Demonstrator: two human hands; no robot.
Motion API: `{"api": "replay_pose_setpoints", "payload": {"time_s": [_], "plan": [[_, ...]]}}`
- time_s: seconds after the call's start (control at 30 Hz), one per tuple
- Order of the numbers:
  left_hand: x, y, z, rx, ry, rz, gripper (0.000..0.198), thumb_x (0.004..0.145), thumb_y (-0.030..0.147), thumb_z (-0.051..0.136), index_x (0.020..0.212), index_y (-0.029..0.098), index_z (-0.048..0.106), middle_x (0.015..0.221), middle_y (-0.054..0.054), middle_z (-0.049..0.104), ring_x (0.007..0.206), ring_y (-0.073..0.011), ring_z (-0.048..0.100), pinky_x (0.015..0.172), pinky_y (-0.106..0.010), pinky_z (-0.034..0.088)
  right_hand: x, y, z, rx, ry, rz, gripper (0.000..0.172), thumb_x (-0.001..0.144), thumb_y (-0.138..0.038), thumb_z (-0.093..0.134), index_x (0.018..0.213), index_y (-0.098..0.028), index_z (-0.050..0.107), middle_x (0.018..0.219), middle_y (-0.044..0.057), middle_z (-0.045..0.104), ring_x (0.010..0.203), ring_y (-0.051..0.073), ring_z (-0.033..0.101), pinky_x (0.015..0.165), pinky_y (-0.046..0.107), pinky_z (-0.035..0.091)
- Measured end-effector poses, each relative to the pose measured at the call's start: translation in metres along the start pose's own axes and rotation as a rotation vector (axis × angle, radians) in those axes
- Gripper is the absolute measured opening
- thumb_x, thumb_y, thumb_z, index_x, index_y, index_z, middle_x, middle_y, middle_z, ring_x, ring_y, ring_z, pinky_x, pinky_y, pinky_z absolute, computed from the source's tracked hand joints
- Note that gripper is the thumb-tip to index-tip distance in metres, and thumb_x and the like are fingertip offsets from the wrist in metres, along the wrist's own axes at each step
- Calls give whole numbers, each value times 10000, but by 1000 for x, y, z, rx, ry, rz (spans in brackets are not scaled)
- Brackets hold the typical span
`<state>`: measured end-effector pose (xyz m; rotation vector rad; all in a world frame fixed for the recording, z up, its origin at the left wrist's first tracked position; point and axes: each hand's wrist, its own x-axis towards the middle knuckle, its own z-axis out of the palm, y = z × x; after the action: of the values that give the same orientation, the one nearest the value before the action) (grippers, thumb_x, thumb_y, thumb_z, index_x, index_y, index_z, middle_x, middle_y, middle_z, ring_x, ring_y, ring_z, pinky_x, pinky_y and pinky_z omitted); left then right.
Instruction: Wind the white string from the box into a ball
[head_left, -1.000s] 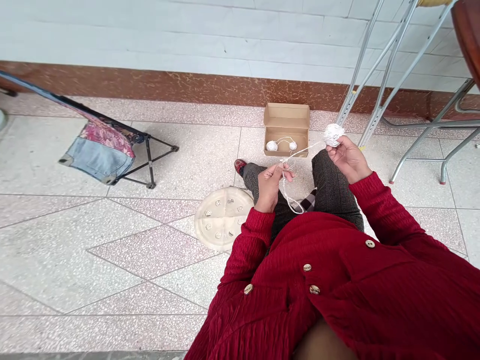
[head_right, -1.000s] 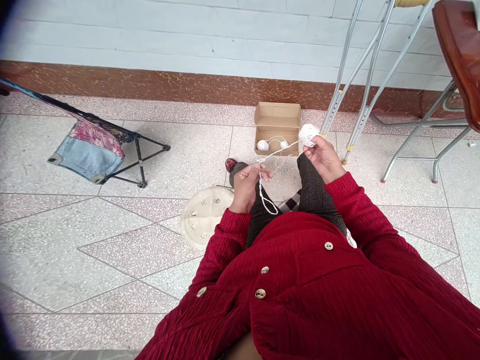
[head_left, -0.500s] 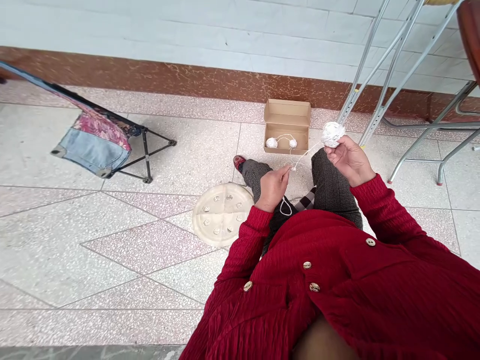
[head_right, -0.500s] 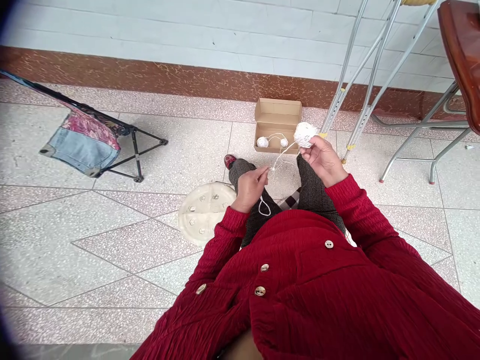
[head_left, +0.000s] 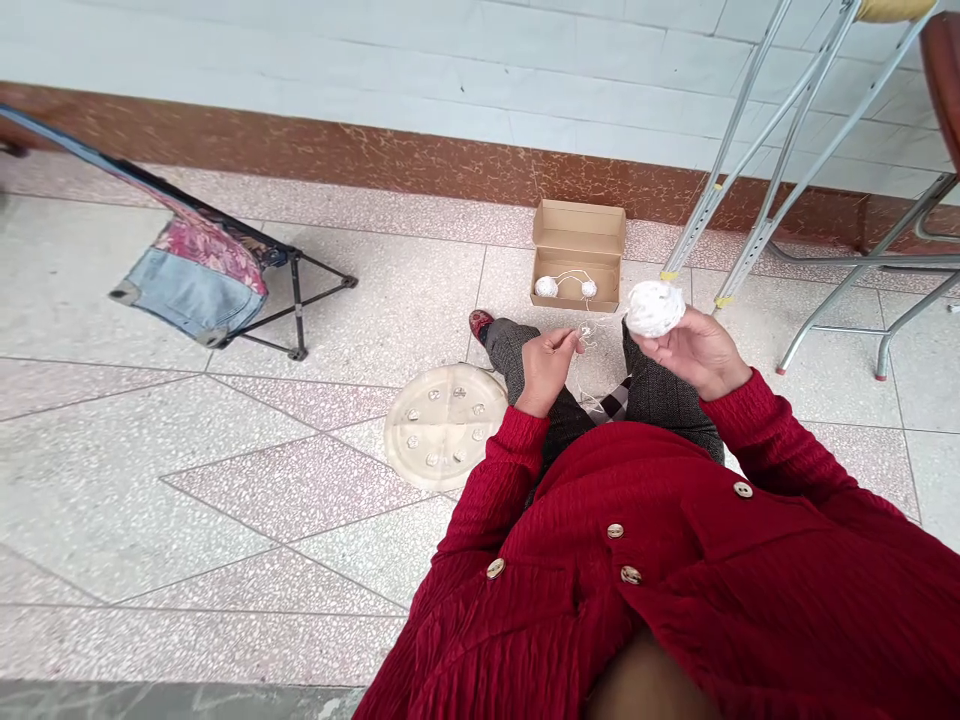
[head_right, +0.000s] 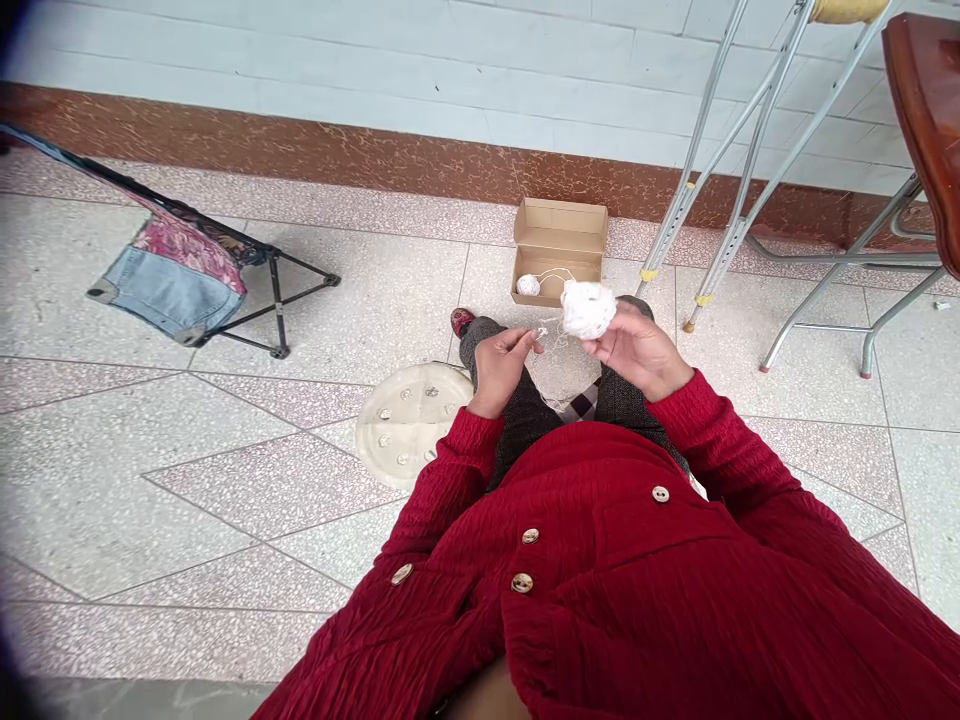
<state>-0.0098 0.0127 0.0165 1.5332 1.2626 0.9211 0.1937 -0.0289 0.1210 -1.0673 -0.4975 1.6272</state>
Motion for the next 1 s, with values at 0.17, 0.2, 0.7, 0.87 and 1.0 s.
{"api": "replay_pose_setpoints", "payload": {"time_s": [0.17,0.2,0.7,0.87,1.0], "plan": [[8,-7,0,15,25,-75,405,922,370,577,585,171,683,581,10,633,584,-129,521,622,-259,390,-12,10,-8,-66,-164,137,376,587,-214,786,955,-222,709,774,4,694,640,135,613,515,222,498],[10,-8,-1,32,33,-85,406,920,370,574,581,172,679,565,13,621,563,-125,507,607,-261,383,-13,11,-10,-76,-202,150,392,577,-214,784,964,-208,720,757,5,691,598,122,591,460,195,451],[32,-21,-29,-26,76,-32,357,930,376,505,694,175,681,745,-38,731,792,-175,692,800,-285,527,-5,-17,-58,46,21,31,345,564,-293,775,895,-224,706,776,41,693,546,132,513,312,173,279],[38,-23,-25,88,-84,11,329,935,355,531,732,167,709,805,-44,748,804,-183,680,826,-304,524,0,-35,-36,103,-25,-85,270,639,-249,754,894,-235,667,702,-23,627,512,81,425,376,163,339],[47,-15,-6,168,-183,96,192,903,234,612,1016,171,753,1027,-69,775,1024,-223,700,987,-360,502,5,-36,-10,10,-7,-109,250,641,-244,767,858,-236,643,742,-11,654,581,114,518,434,202,426]]}}
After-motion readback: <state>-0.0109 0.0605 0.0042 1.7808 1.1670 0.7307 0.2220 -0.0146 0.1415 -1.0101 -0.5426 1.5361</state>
